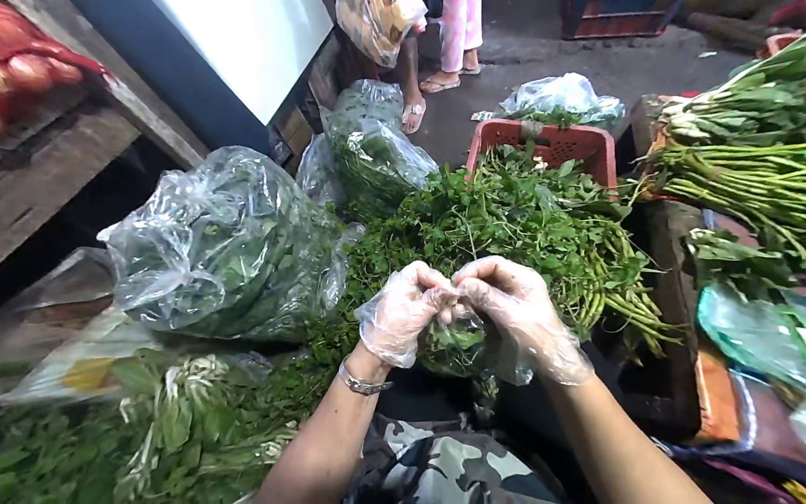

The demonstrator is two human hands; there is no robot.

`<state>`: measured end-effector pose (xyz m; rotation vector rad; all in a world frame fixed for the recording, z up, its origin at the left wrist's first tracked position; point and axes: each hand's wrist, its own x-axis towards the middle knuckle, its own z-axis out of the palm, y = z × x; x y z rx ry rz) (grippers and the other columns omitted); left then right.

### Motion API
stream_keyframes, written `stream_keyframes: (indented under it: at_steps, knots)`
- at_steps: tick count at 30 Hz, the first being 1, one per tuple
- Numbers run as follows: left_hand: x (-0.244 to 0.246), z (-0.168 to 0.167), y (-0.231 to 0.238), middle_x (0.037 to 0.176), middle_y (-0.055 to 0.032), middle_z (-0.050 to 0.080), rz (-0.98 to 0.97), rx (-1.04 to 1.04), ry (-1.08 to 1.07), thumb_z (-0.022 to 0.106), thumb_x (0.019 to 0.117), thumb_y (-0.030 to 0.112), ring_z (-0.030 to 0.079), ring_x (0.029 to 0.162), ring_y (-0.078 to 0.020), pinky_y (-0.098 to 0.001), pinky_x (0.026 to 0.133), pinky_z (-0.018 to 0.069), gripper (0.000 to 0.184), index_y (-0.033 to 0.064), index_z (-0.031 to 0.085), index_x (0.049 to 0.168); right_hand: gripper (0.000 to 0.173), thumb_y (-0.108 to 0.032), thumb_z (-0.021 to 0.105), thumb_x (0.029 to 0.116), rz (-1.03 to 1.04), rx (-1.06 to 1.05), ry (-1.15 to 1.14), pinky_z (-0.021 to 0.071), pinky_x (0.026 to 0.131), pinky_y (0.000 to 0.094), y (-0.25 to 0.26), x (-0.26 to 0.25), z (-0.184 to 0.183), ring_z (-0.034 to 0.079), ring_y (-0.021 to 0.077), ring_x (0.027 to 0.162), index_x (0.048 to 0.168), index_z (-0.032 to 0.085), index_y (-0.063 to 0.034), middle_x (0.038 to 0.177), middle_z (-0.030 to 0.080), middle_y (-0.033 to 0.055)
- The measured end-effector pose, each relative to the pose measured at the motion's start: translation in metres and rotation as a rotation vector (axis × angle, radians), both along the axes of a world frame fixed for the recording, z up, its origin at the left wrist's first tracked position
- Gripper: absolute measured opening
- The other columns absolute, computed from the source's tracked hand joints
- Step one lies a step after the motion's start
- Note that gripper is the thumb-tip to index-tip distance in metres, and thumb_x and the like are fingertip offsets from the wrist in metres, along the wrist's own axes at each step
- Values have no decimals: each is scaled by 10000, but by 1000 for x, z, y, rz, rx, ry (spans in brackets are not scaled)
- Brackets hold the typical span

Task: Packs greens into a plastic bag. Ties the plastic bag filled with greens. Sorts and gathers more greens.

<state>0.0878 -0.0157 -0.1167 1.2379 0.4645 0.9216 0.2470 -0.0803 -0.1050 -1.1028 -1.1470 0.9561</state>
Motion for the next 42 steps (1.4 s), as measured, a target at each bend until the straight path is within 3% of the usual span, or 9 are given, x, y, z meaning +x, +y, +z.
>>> stream_keyframes:
  at_steps: [5, 8, 12, 17, 22, 26, 30, 35, 42]
  knots:
    - [-23, 15, 2, 924, 28, 676, 31, 646, 340, 740, 864, 101, 630, 930, -1, -163, 844, 514, 58, 78, 689, 846, 118, -64, 592, 983, 30, -212, -67, 519, 630, 167, -1, -1, 11, 606, -11, 657, 893, 660, -98, 739, 644, -69]
    - [-27, 24, -9, 968, -111, 729, 208, 1163, 541, 695, 900, 123, 695, 942, -148, -226, 874, 545, 91, 60, 732, 845, 103, -38, 626, 972, 81, -335, -37, 514, 585, 169, 1, -3, 19, 598, 6, 599, 884, 657, -82, 694, 640, -47]
    - [-33, 26, -10, 908, -91, 757, 305, 1501, 585, 622, 973, 101, 728, 896, -165, -317, 991, 510, 105, 78, 682, 890, 44, -18, 605, 976, 115, -365, 48, 510, 560, 175, 2, -5, 24, 591, 26, 585, 1000, 625, -50, 727, 636, -15]
    - [-36, 56, -6, 818, -45, 714, 12, 810, 819, 643, 903, 142, 671, 792, -118, -310, 765, 529, 127, 42, 703, 854, 583, -91, 709, 869, 231, -114, -25, 573, 677, 202, -9, -6, 15, 633, 27, 752, 1385, 439, -70, 1102, 621, -4]
    - [-32, 57, 16, 760, 95, 667, -367, -107, 463, 548, 926, -3, 617, 734, 23, -161, 701, 516, 216, 162, 576, 790, 395, -18, 613, 958, 161, 415, -330, 584, 866, 266, -9, -10, -30, 653, 105, 989, 1336, 500, -26, 1226, 600, 141]
    - [-30, 51, 13, 786, 95, 676, -321, -140, 422, 555, 936, 10, 629, 766, 21, -161, 735, 523, 203, 163, 596, 808, 403, -141, 681, 943, 191, 355, -201, 584, 962, 334, -13, 5, -27, 644, 134, 1152, 1326, 576, -77, 1317, 608, 57]
    - [-29, 59, 9, 779, 95, 666, -319, -92, 467, 548, 950, -5, 626, 764, 23, -162, 737, 519, 211, 152, 573, 812, 199, -196, 696, 978, 66, 539, -458, 559, 895, 205, -13, 5, -6, 659, 71, 1002, 1110, 727, -51, 1081, 680, 91]
    - [-37, 54, 16, 813, 89, 657, -199, 287, 529, 604, 946, 43, 613, 776, 46, -150, 736, 507, 94, 98, 591, 870, 130, -161, 612, 1018, -44, 660, -660, 530, 828, 232, -14, -1, -7, 656, 128, 906, 982, 706, -80, 933, 685, 90]
    - [-45, 33, 2, 937, -115, 704, 86, 605, 975, 665, 961, 180, 656, 968, -252, -475, 892, 496, 172, 18, 718, 942, 203, -205, 517, 1060, 54, 576, -775, 533, 812, 245, -52, 2, -40, 647, 169, 886, 957, 651, -93, 918, 662, 81]
